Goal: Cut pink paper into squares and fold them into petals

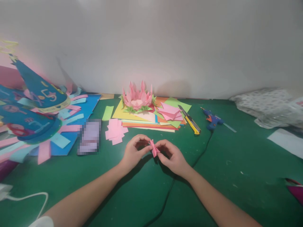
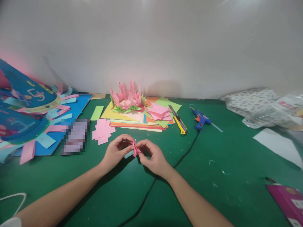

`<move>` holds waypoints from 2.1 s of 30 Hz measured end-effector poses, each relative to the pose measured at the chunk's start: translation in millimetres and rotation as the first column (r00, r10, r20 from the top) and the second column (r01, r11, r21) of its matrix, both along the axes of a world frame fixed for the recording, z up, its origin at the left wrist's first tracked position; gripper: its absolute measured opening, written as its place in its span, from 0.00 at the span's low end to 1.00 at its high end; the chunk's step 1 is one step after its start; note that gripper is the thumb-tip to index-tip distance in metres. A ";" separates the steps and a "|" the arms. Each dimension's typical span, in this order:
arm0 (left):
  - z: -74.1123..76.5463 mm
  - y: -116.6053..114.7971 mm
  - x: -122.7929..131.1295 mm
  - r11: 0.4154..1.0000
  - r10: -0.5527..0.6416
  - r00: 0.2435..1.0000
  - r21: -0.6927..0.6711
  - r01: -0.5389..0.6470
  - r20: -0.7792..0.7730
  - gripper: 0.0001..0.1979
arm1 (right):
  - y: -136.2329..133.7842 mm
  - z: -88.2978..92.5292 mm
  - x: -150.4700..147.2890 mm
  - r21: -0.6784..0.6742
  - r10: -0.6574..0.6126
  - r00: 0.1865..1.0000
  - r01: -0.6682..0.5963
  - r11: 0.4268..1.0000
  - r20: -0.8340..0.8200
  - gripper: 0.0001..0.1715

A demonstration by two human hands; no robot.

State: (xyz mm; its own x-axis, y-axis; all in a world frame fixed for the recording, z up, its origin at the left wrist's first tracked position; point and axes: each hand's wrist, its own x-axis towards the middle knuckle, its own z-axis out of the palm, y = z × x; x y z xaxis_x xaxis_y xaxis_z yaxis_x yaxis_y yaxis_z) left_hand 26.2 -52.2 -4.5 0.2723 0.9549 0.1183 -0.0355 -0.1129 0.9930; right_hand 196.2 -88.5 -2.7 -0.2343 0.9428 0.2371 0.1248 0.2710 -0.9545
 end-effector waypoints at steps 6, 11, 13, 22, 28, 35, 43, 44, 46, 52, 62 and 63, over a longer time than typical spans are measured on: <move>1.6 -0.4 0.8 0.998 -0.023 1.000 -0.056 0.022 -0.016 0.11 | 2.1 -4.3 3.4 0.018 -0.051 0.997 0.050 0.999 0.052 0.07; 0.8 -1.7 1.5 0.998 -0.044 0.999 -0.045 0.043 -0.005 0.11 | 2.4 -4.1 2.9 0.133 -0.100 0.991 0.087 0.987 0.093 0.07; 0.0 -2.2 1.5 0.998 -0.053 0.998 -0.017 0.053 -0.020 0.10 | 2.2 -2.3 2.0 0.179 -0.107 0.990 0.088 0.980 0.095 0.07; -1.1 -2.9 0.0 0.992 -0.049 0.994 0.114 0.060 -0.101 0.09 | 3.2 -7.4 2.6 0.114 -0.151 0.987 0.145 0.983 0.052 0.03; 0.7 -2.2 -0.6 0.982 -0.086 0.986 0.155 0.107 -0.141 0.09 | 2.6 -6.4 2.3 0.093 -0.155 0.988 0.155 0.984 -0.010 0.10; 0.6 -1.7 -2.0 0.976 -0.084 0.984 0.186 0.114 -0.159 0.08 | 7.0 -4.1 6.6 0.136 -0.115 0.988 0.100 0.986 0.103 0.14; -0.4 -1.8 -2.4 0.971 -0.061 0.979 0.215 0.103 -0.192 0.07 | 7.2 -3.1 7.5 0.127 -0.098 0.990 0.085 0.988 0.100 0.07; -0.5 -1.7 -2.4 0.972 -0.061 0.980 0.210 0.101 -0.187 0.08 | 7.0 -3.0 7.3 0.123 -0.094 0.991 0.082 0.989 0.097 0.07; -0.5 -1.4 -2.4 0.973 -0.075 0.981 0.203 0.112 -0.181 0.08 | 6.9 -2.6 7.0 0.120 -0.090 0.991 0.078 0.990 0.101 0.09; -1.0 -1.2 -3.3 0.966 -0.099 0.979 0.217 0.137 -0.176 0.08 | 7.8 -2.0 6.3 0.141 -0.109 0.988 0.093 0.986 0.113 0.09; -0.4 -3.6 -1.2 0.974 -0.132 0.982 0.167 0.153 -0.133 0.07 | 7.4 -3.6 7.4 0.143 -0.177 0.980 0.163 0.976 0.093 0.05; -0.6 -4.2 -0.7 0.979 -0.128 0.984 0.143 0.145 -0.121 0.08 | 7.2 -3.6 7.0 0.143 -0.178 0.980 0.164 0.976 0.091 0.04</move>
State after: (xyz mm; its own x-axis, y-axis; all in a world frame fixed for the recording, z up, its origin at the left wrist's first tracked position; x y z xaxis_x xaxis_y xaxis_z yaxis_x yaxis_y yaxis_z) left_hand 25.5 -56.4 -5.1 0.4185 0.8811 0.2201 0.0482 -0.2636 0.9634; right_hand 203.2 -81.4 -6.3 -0.1019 0.9322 0.3472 0.2762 0.3618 -0.8904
